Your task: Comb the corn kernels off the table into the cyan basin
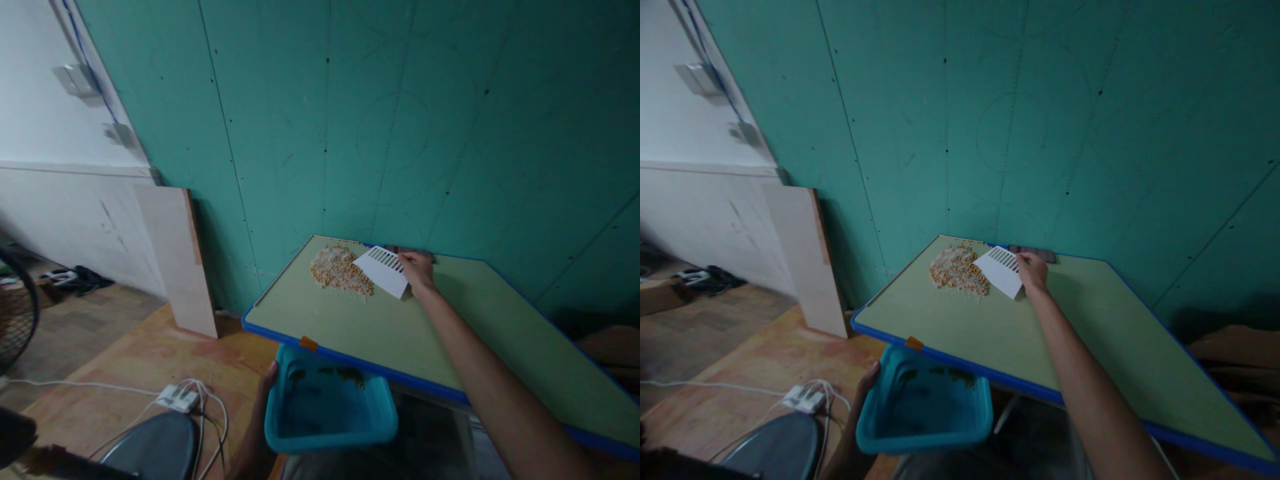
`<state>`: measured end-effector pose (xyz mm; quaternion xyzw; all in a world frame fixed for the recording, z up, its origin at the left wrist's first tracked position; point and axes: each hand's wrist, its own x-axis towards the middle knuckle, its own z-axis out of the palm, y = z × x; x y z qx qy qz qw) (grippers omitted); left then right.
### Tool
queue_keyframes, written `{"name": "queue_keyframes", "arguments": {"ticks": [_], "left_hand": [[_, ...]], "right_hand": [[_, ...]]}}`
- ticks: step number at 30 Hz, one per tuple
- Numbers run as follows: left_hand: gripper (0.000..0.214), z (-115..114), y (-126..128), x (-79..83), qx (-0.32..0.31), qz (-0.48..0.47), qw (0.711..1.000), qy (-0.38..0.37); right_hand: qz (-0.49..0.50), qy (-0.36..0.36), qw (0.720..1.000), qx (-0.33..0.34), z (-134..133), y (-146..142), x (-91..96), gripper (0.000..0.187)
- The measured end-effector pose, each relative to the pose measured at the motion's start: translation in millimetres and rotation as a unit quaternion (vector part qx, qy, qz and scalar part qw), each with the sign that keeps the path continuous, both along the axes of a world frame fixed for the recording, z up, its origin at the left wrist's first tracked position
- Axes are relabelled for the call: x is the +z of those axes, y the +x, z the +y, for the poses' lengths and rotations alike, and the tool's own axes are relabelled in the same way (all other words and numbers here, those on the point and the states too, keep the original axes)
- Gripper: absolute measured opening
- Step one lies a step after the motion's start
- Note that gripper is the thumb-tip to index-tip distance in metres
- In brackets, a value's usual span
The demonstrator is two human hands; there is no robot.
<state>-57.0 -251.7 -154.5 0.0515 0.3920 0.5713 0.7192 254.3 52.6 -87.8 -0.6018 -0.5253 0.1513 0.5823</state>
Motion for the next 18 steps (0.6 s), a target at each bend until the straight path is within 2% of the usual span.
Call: {"name": "queue_keyframes", "arguments": {"ticks": [6,14,18], "left_hand": [[0.067,-3,3,10.3,0.026,0.006,1.000,-0.011],[0.064,-2,-6,-3.9,0.013,-0.009,1.000,0.024],[0.073,-1,-4,-1.5,0.034,0.011,0.999,-0.010]], "right_hand": [[0.038,-0.048,0.998,-0.004,-5,-3,2.2,0.018],[0.096,-0.102,0.990,-0.012,-15,-10,9.4,0.010],[0.104,-0.112,0.988,-0.015,-18,-11,12.3,0.009]]}}
